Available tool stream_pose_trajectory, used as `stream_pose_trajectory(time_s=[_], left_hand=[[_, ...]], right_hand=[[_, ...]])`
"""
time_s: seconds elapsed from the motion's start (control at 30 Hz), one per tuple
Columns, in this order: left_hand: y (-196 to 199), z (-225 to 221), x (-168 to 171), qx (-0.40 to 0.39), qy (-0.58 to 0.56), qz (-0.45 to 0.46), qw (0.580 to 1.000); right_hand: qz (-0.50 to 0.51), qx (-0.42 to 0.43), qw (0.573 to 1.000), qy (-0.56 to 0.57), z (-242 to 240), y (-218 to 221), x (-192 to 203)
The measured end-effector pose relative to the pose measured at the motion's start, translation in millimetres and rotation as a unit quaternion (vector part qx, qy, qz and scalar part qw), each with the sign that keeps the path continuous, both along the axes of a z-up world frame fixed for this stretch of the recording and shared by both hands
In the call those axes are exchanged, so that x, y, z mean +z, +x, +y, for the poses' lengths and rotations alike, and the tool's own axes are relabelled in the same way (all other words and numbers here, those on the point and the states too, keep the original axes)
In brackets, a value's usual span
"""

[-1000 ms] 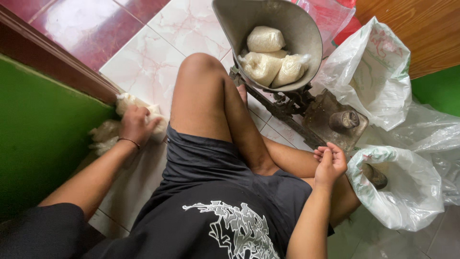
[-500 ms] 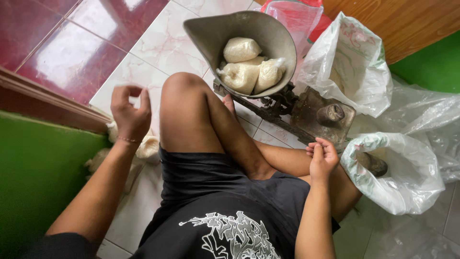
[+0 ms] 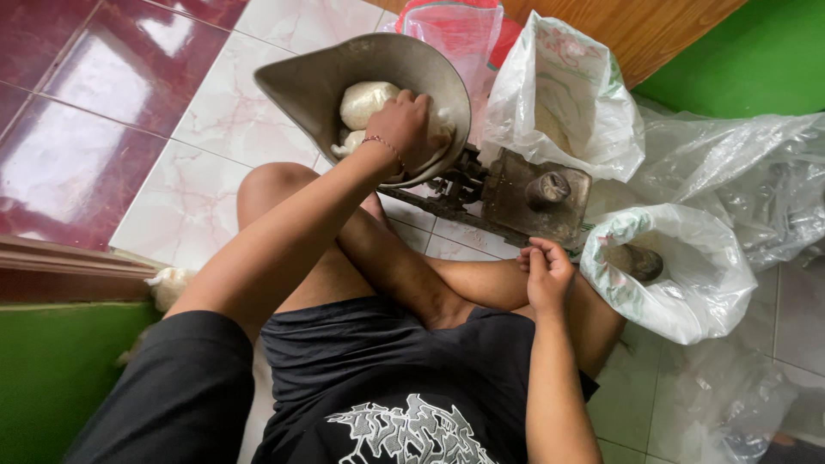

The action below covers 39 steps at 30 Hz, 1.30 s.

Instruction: The person sits on the floor and weighs small plastic bags filled with flour using a balance scale, adjusting the number of bags on the scale and then filling a new plastic bag with loose flour from a sack using a metal tin.

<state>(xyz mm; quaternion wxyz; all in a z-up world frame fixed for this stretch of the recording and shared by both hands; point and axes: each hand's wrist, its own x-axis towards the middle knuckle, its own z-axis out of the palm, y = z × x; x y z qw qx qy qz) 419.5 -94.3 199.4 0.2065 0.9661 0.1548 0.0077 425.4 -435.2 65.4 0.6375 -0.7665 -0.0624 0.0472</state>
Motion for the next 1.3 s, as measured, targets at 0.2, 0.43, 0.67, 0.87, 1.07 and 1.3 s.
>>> stream_pose_trajectory(time_s=[0.2, 0.43, 0.67, 0.87, 1.07, 1.3], left_hand=[[7.4, -7.0, -14.4, 0.033, 0.004, -0.084, 0.996], [8.1, -8.8, -11.7, 0.040, 0.008, -0.104, 0.994], [3.5, -3.8, 13.8, 0.062, -0.015, -0.147, 0.987], [-0.2, 5.2, 26.8, 0.055, 0.004, -0.188, 0.981], [-2.5, 4.2, 29.4, 0.052, 0.005, -0.196, 0.979], [-23.4, 11.7, 52.4, 0.044, -0.076, -0.463, 0.882]], right_hand=[[0.005, 0.003, 1.000, 0.006, -2.0, 0.4, -2.9], [0.009, -0.002, 1.000, 0.008, -0.8, -2.2, 4.8], [0.002, 0.006, 1.000, 0.001, -0.7, -2.8, 8.5], [0.006, 0.005, 1.000, 0.013, 1.9, -3.0, 9.8], [0.011, 0.008, 1.000, 0.010, 2.5, -5.2, 15.8], [0.013, 0.005, 1.000, 0.005, -0.7, -5.4, 15.5]])
